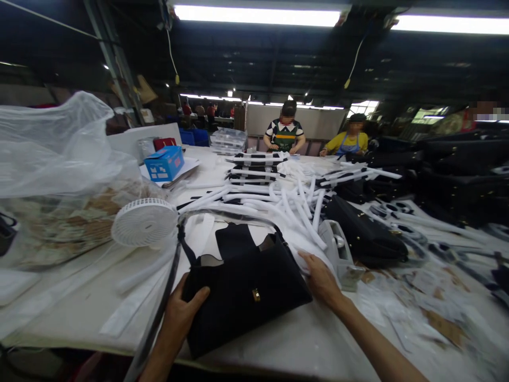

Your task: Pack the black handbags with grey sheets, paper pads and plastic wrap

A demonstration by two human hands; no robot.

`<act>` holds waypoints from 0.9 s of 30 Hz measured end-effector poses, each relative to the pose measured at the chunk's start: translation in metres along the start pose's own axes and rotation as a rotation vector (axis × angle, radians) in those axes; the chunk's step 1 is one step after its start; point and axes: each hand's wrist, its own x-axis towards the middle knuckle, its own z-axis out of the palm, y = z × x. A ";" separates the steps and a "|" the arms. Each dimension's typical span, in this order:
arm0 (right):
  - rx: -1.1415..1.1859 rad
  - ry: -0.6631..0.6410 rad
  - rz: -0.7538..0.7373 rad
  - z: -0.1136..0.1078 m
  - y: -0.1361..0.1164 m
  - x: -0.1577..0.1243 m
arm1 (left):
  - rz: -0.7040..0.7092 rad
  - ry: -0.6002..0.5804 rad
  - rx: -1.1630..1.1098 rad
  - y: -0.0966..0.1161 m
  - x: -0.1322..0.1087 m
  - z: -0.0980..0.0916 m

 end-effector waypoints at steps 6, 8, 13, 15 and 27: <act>-0.029 0.035 0.023 -0.068 -0.017 -0.004 | -0.113 -0.001 -0.102 -0.021 -0.002 -0.001; 0.096 0.136 0.007 -0.098 -0.049 -0.008 | -0.135 0.003 -0.146 -0.024 -0.002 0.000; 0.427 0.050 -0.270 -0.116 -0.144 0.003 | -0.202 -0.038 -0.263 -0.018 -0.007 0.000; 0.406 -0.021 -0.300 -0.105 -0.165 0.020 | -0.227 -0.017 -0.299 -0.017 -0.011 0.000; 0.351 -0.401 -0.021 -0.051 -0.174 0.137 | -0.150 -0.074 -0.366 -0.007 -0.020 0.005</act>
